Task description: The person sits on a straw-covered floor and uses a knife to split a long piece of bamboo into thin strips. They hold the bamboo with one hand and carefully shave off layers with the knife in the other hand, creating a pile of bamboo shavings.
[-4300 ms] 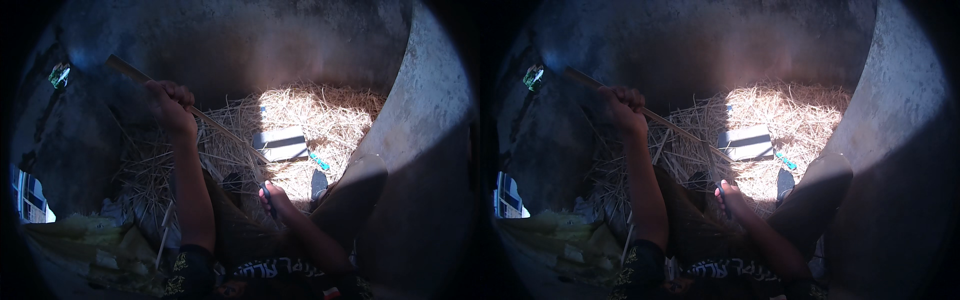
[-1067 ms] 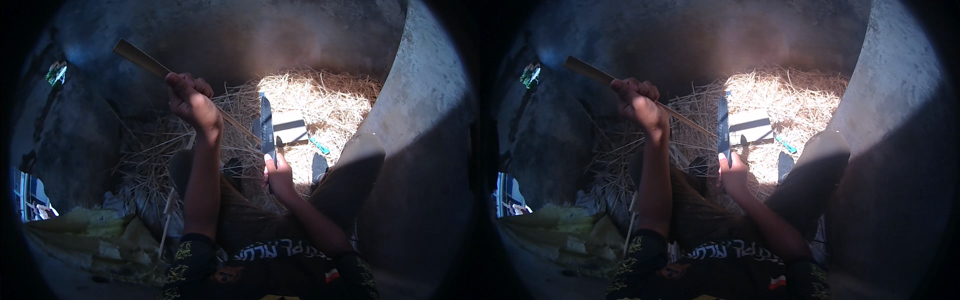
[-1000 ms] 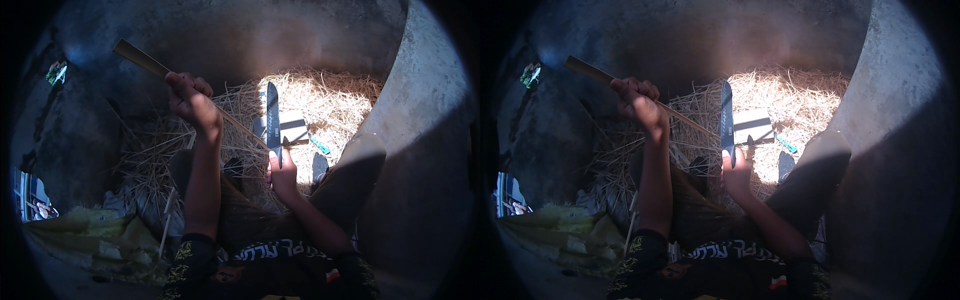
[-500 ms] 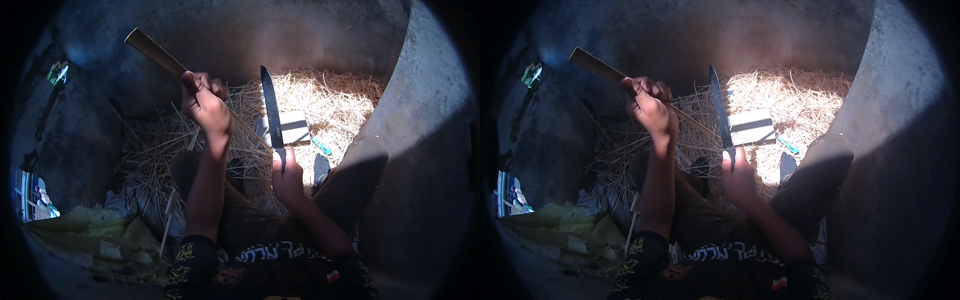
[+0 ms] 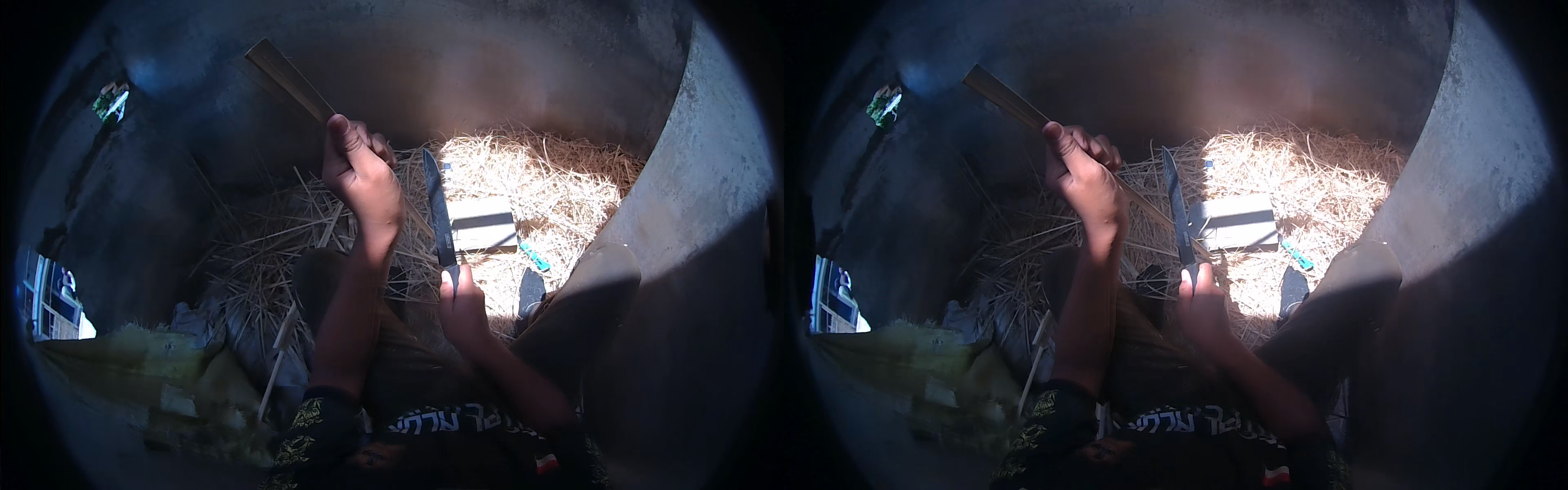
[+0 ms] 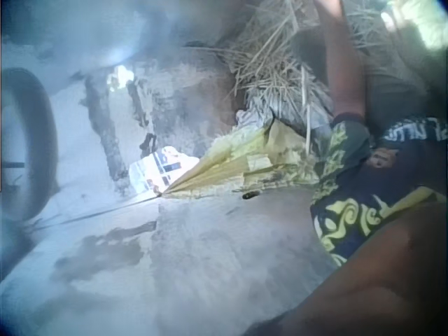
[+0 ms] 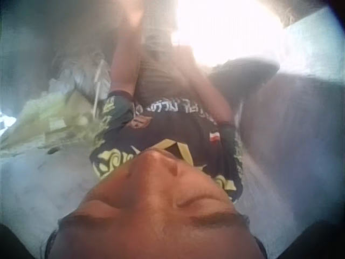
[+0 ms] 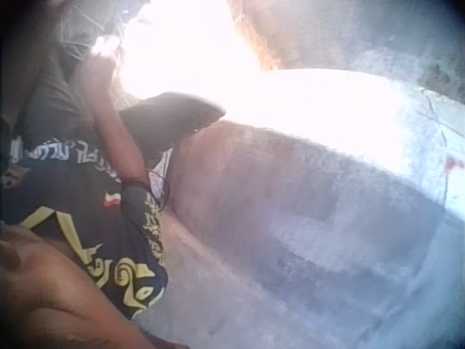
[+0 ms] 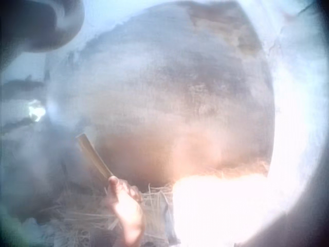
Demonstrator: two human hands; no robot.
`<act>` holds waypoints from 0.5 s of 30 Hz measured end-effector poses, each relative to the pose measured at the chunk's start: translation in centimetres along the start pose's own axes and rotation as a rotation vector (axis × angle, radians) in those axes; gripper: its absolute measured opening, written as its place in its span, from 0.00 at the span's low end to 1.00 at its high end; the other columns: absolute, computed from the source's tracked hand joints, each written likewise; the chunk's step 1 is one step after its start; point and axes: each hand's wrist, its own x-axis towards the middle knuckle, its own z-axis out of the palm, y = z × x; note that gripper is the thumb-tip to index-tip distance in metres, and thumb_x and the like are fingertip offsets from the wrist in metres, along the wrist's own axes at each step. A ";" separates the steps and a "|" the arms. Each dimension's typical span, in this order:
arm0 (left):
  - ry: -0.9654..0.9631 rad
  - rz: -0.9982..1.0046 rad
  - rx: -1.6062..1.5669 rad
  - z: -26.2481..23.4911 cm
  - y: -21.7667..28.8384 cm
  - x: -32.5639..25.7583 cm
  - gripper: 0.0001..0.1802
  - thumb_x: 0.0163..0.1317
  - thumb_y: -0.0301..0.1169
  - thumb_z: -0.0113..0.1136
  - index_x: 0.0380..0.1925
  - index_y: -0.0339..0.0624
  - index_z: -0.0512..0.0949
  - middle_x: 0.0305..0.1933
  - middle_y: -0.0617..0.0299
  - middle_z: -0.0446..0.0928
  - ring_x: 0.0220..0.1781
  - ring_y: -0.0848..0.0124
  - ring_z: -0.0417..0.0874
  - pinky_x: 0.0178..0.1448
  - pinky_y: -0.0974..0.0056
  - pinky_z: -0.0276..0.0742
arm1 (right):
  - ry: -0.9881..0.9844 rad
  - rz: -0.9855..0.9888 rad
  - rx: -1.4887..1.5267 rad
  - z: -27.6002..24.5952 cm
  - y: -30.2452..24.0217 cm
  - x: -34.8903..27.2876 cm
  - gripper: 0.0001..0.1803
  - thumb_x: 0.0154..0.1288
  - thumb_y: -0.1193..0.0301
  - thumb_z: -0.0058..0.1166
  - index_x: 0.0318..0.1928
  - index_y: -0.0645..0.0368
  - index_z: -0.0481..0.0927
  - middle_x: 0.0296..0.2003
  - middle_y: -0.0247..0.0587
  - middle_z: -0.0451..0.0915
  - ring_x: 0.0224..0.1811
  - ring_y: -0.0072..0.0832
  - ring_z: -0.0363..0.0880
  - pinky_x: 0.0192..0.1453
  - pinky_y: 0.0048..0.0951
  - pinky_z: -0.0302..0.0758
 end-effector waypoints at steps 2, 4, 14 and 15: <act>-0.047 0.030 0.082 0.6 -0.3 -0.5 0.21 0.79 0.42 0.44 0.24 0.48 0.62 0.20 0.73 0.54 0.17 0.83 0.55 0.20 0.71 0.51 | -0.043 -0.021 -0.126 1.6 3.9 0.1 0.12 0.74 0.67 0.44 0.35 0.63 0.71 0.22 0.49 0.74 0.22 0.41 0.75 0.30 0.38 0.71; -0.050 0.100 0.071 0.8 -0.3 0.2 0.18 0.78 0.38 0.45 0.26 0.46 0.64 0.22 0.73 0.57 0.17 0.84 0.57 0.19 0.72 0.53 | -0.165 0.197 0.036 0.5 2.2 0.4 0.12 0.73 0.67 0.45 0.34 0.63 0.72 0.21 0.41 0.72 0.21 0.32 0.73 0.30 0.37 0.70; -0.024 0.023 0.201 -0.2 -0.6 0.4 0.19 0.77 0.44 0.47 0.27 0.47 0.66 0.21 0.72 0.61 0.20 0.84 0.58 0.23 0.73 0.54 | -0.099 0.116 0.256 -0.8 1.9 0.5 0.10 0.75 0.66 0.46 0.36 0.57 0.70 0.19 0.26 0.68 0.16 0.13 0.65 0.19 0.19 0.63; -0.023 -0.007 0.173 -0.5 -0.1 0.5 0.19 0.77 0.44 0.47 0.27 0.47 0.66 0.21 0.72 0.61 0.20 0.84 0.58 0.23 0.73 0.54 | -0.029 0.040 0.197 -1.1 -0.1 0.0 0.10 0.74 0.66 0.47 0.38 0.59 0.72 0.21 0.31 0.70 0.21 0.16 0.68 0.25 0.24 0.66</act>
